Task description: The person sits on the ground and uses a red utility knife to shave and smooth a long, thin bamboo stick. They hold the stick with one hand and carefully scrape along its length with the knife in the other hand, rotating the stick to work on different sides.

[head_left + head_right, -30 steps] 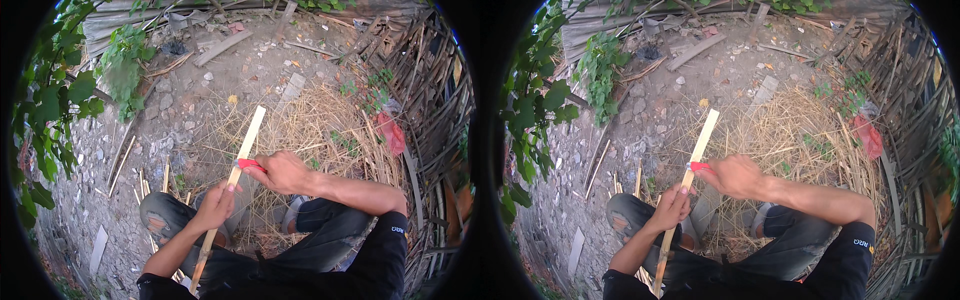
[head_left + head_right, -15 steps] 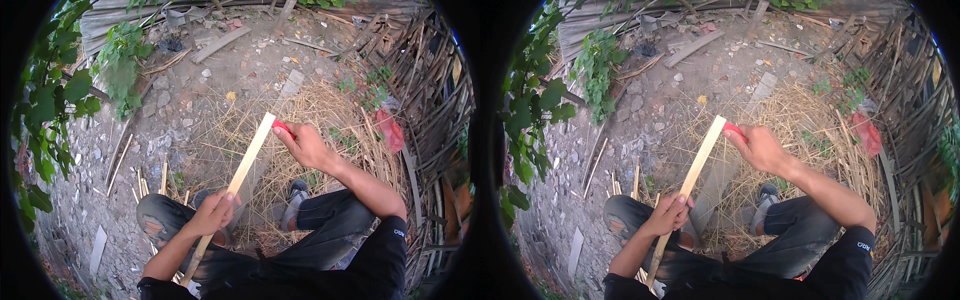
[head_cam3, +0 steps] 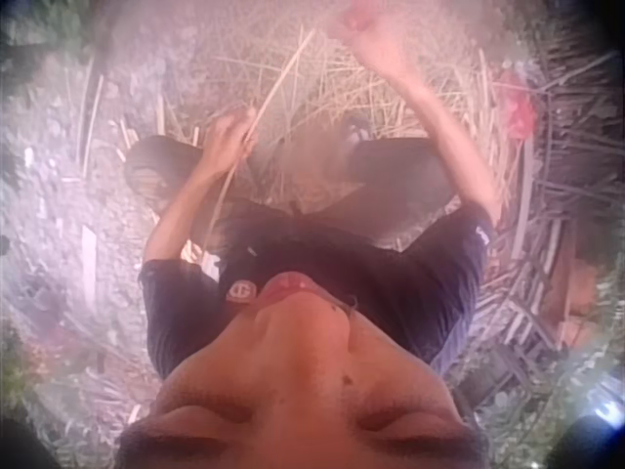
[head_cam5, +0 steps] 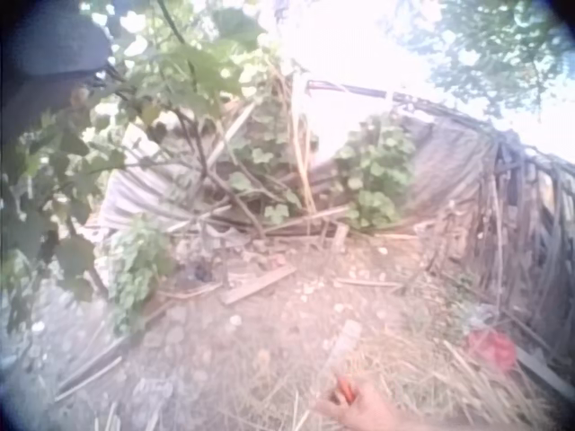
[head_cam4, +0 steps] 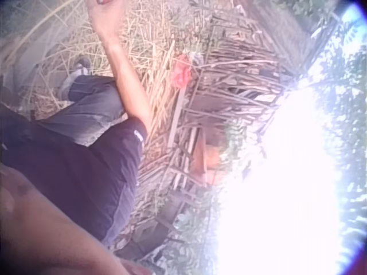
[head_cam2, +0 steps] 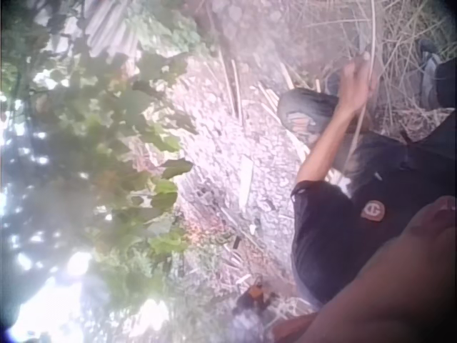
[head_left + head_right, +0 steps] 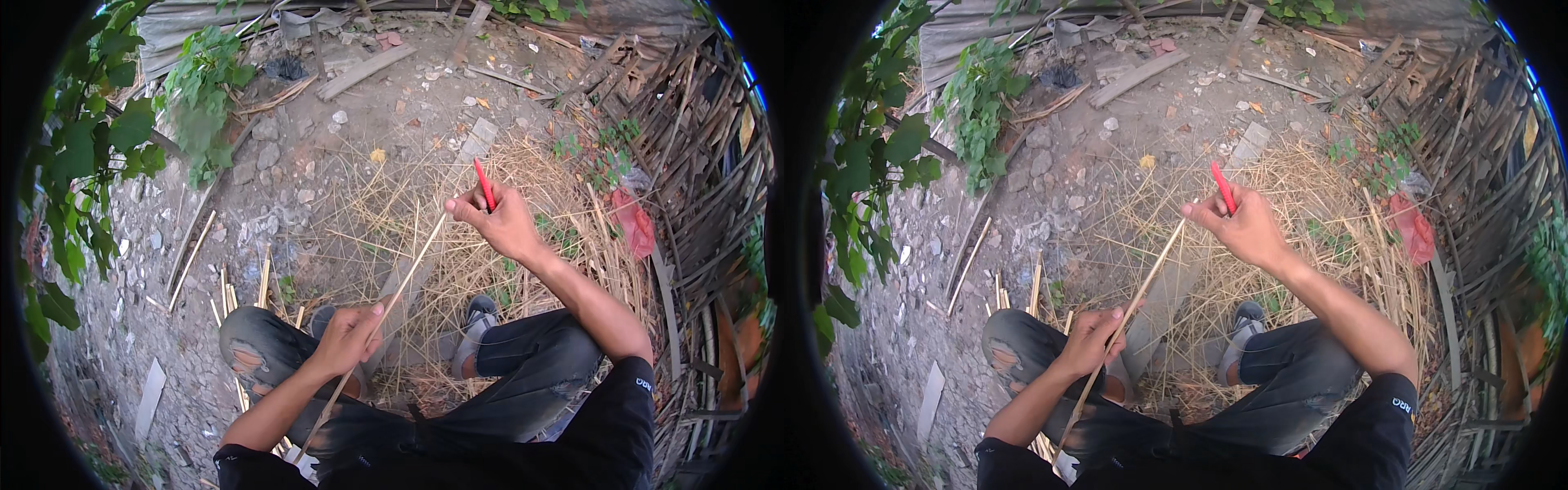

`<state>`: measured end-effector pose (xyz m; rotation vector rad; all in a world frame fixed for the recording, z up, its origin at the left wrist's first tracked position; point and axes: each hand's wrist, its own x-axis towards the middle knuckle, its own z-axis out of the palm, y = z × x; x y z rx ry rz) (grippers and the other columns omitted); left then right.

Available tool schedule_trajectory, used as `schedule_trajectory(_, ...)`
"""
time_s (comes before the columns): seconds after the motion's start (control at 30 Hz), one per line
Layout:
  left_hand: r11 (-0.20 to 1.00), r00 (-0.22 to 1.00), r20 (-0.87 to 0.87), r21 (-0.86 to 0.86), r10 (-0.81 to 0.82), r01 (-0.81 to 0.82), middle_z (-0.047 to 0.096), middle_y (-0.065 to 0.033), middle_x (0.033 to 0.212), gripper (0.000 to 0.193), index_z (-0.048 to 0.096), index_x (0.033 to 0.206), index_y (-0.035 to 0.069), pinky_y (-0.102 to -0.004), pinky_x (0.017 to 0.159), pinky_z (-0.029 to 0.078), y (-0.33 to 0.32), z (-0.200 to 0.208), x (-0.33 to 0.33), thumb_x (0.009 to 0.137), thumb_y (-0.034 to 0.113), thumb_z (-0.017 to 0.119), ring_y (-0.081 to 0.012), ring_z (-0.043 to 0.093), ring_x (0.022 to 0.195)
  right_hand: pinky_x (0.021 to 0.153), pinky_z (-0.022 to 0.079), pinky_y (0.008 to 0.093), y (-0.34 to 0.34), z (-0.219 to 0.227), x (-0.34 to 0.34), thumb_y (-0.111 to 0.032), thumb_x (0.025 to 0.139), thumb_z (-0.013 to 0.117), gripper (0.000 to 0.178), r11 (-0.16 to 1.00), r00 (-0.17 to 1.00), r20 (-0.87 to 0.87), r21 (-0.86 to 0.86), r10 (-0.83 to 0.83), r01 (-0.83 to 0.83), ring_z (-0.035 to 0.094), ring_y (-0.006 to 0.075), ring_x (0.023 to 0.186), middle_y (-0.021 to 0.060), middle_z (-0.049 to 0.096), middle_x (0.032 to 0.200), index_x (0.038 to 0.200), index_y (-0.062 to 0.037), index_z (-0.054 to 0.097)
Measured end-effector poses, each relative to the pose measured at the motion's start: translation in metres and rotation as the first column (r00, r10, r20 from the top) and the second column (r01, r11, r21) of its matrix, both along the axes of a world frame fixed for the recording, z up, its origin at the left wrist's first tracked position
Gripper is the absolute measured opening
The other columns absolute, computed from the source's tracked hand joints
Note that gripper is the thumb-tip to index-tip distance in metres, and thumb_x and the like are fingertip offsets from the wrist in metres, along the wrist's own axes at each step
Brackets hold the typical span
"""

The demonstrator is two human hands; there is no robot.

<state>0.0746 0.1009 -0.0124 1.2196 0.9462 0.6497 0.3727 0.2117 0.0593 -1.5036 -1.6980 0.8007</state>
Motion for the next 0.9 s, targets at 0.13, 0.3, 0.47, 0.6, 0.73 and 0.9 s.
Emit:
schedule_trajectory(0.13,0.997,0.999,-0.021,0.072,0.032,-0.030,0.046,0.0051,0.058,0.045,0.055,0.146,0.002,-0.0229,0.047,0.037,0.001,0.007,0.011,0.111,0.030,0.050,-0.0030,0.043,0.049,0.056,0.046,0.0287,-0.003,-0.017,-0.006,-0.031,0.087,0.086,0.047,0.992,0.977,-0.176,-0.031,0.117,-0.124,0.057,0.0080,0.064,0.0040,0.064,0.069,0.072,-0.0100,0.047)
schedule_trajectory(0.3,0.988,0.998,-0.014,0.145,0.056,-0.053,0.045,0.0063,0.060,0.045,0.054,0.146,0.001,-0.0222,0.049,0.036,0.001,0.004,0.012,0.109,0.025,0.054,-0.0016,0.042,0.051,0.054,0.045,0.0282,-0.006,-0.016,-0.017,-0.023,0.089,0.084,0.043,0.986,0.960,-0.226,-0.005,0.163,-0.168,0.057,0.0070,0.064,0.0036,0.064,0.068,0.075,-0.0113,0.045)
schedule_trajectory(0.47,0.979,0.990,-0.024,0.151,0.141,-0.136,0.043,0.0102,0.064,0.044,0.057,0.144,0.001,-0.0211,0.050,0.030,-0.002,0.000,0.014,0.105,0.020,0.062,0.0008,0.038,0.056,0.058,0.050,0.0324,-0.012,-0.001,-0.018,-0.026,0.093,0.079,0.042,0.974,0.974,0.049,-0.063,0.222,-0.219,0.063,0.0132,0.066,0.0062,0.062,0.070,0.078,-0.0076,0.046)
schedule_trajectory(0.6,0.954,0.967,-0.011,0.171,0.253,-0.248,0.044,0.0119,0.068,0.042,0.061,0.141,0.002,-0.0204,0.052,0.027,0.003,-0.007,0.015,0.103,0.019,0.066,0.0017,0.037,0.059,0.061,0.050,0.0493,-0.030,0.005,-0.025,-0.050,0.102,0.057,0.055,0.915,0.888,0.242,0.007,0.391,-0.404,0.064,0.0412,0.061,0.0210,0.061,0.066,0.090,0.0041,0.061)
schedule_trajectory(0.73,0.937,0.955,0.011,0.193,0.296,-0.292,0.046,0.0124,0.070,0.041,0.063,0.139,0.002,-0.0202,0.052,0.027,0.006,-0.005,0.015,0.101,0.017,0.068,0.0019,0.036,0.060,0.069,0.052,0.0550,-0.045,0.012,-0.043,-0.047,0.106,0.046,0.053,0.821,0.727,0.380,-0.283,0.571,-0.497,0.067,0.0461,0.074,0.0252,0.066,0.074,0.093,-0.0004,0.066)
schedule_trajectory(0.9,0.911,0.943,-0.019,0.268,0.332,-0.315,0.047,0.0121,0.071,0.038,0.065,0.135,-0.001,-0.0203,0.053,0.028,0.006,-0.007,0.014,0.101,0.015,0.067,0.0022,0.038,0.062,0.070,0.052,0.0565,-0.051,0.012,-0.052,-0.049,0.106,0.046,0.053,0.801,0.699,0.391,-0.293,0.599,-0.522,0.067,0.0463,0.072,0.0229,0.066,0.070,0.093,-0.0021,0.068)
